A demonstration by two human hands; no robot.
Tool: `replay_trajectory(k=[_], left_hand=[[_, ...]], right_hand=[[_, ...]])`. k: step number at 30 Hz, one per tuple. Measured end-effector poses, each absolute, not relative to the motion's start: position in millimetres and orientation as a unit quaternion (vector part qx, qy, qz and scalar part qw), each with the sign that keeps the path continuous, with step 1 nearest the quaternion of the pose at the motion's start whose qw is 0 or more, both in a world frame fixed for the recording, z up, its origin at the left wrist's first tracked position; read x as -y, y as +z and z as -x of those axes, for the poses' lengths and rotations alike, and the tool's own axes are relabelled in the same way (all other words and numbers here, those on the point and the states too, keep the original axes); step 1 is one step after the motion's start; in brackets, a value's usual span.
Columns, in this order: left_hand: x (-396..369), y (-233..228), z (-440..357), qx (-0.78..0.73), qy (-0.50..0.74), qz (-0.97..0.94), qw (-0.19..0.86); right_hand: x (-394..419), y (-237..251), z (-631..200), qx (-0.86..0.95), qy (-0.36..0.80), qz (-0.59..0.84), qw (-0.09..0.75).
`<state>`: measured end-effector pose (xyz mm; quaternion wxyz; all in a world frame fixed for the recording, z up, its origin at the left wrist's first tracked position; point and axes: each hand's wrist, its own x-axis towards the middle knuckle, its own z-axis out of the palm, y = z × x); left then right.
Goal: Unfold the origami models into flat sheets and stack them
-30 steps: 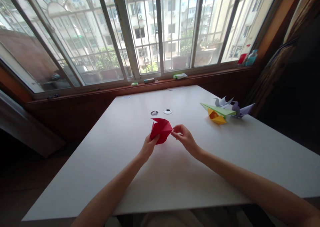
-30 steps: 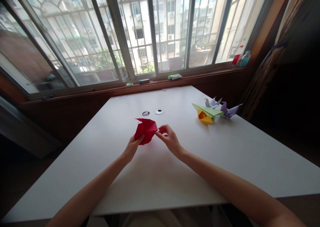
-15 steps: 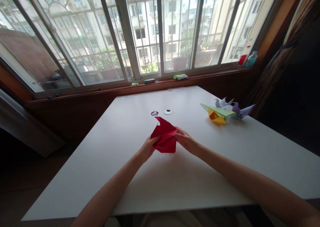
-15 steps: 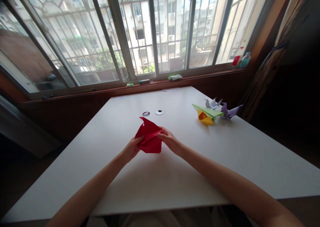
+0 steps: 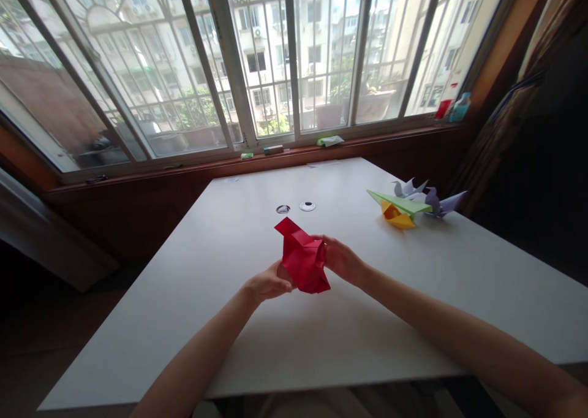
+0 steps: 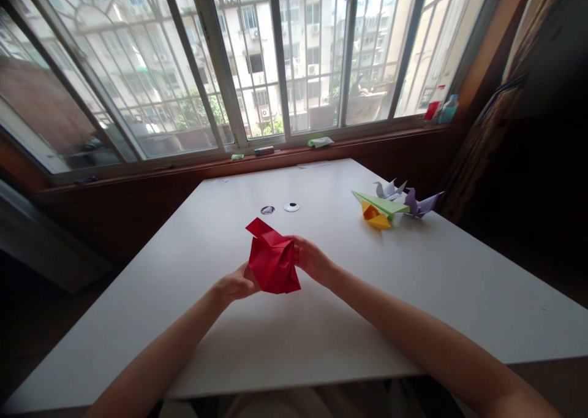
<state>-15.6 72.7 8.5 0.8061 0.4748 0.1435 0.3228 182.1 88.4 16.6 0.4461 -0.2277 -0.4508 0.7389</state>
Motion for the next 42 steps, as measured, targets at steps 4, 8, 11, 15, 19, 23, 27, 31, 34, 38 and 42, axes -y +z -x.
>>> replay_trajectory(k=[4, 8, 11, 15, 19, 23, 27, 31, 34, 38, 42], left_hand=[[-73, 7, 12, -0.138, 0.343, -0.469, 0.802], [-72, 7, 10, -0.134, 0.369, -0.461, 0.796], [-70, 8, 8, -0.129, 0.384, -0.453, 0.794], [-67, 11, 6, -0.124, 0.384, -0.443, 0.801], [-66, 12, 6, -0.118, 0.371, -0.436, 0.811], [-67, 8, 7, -0.124, 0.375, -0.433, 0.811], [-69, 4, 9, -0.136, 0.376, -0.439, 0.805], [-69, 5, 8, -0.143, 0.386, -0.448, 0.793], [-68, 8, 7, -0.157, 0.403, -0.459, 0.776], [-71, 11, 5, -0.189, 0.451, -0.472, 0.733], [-79, 10, 8, -0.219, 0.503, -0.473, 0.689]], right_hand=[[-90, 15, -181, 0.43, 0.758, 0.23, 0.433], [-92, 11, -179, 0.407, 0.769, 0.234, 0.434], [-92, 9, -179, 0.402, 0.772, 0.232, 0.434], [-91, 9, -179, 0.404, 0.772, 0.232, 0.432], [-88, 9, -178, 0.409, 0.775, 0.232, 0.423], [-86, 9, -176, 0.411, 0.778, 0.23, 0.415], [-85, 10, -176, 0.413, 0.778, 0.227, 0.414], [-87, 11, -178, 0.417, 0.765, 0.227, 0.434], [-90, 12, -180, 0.42, 0.749, 0.232, 0.457], [-96, 11, -184, 0.414, 0.721, 0.248, 0.498], [-100, 11, -187, 0.402, 0.691, 0.274, 0.535]])
